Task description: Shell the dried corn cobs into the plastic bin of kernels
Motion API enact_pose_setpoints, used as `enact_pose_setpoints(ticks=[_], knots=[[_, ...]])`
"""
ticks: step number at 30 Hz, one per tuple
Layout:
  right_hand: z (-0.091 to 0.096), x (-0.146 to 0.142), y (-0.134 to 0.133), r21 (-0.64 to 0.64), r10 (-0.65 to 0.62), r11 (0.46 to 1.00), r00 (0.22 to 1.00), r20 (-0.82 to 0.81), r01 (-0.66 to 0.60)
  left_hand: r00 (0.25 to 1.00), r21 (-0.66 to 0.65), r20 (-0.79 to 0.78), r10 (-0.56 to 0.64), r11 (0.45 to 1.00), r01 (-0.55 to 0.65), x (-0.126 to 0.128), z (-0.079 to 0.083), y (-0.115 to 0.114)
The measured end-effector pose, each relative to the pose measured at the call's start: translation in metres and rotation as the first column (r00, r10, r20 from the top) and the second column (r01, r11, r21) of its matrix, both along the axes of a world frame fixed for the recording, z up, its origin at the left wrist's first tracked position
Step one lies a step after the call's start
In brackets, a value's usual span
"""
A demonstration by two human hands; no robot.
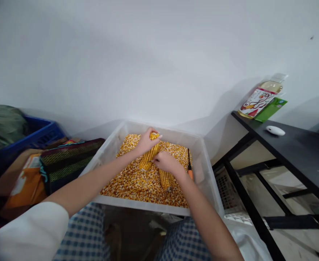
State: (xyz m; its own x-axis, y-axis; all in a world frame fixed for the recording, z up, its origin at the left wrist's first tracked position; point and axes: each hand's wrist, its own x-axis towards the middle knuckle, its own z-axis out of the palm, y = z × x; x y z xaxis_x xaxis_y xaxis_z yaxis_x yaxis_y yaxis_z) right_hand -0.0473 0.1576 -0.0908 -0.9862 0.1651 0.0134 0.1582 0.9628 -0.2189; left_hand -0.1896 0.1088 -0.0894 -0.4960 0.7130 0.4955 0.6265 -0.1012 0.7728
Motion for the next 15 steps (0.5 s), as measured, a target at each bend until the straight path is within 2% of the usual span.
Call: enact_pose_setpoints(ticks=[3, 7, 9, 15], knots=[[0.005, 0.002, 0.001, 0.009, -0.030, 1.000, 0.999, -0.034, 0.030, 0.982, 0.010, 0.136, 0.134, 0.991, -0.136, -0.024, -0.009, 0.004], [0.009, 0.001, 0.000, 0.050, -0.056, 0.997, 0.996, -0.064, 0.060, 0.907, -0.023, 0.319, 0.275, 0.959, -0.283, -0.051, -0.022, 0.009], [0.008, -0.001, -0.002, 0.072, -0.060, 0.995, 0.995, -0.074, 0.065, 0.888, -0.037, 0.351, 0.298, 0.952, -0.305, -0.056, -0.026, 0.012], [0.002, -0.005, -0.005, 0.148, -0.100, 0.983, 0.992, -0.082, 0.112, 0.892, -0.019, 0.345, 0.291, 0.953, -0.303, -0.058, -0.032, 0.015]])
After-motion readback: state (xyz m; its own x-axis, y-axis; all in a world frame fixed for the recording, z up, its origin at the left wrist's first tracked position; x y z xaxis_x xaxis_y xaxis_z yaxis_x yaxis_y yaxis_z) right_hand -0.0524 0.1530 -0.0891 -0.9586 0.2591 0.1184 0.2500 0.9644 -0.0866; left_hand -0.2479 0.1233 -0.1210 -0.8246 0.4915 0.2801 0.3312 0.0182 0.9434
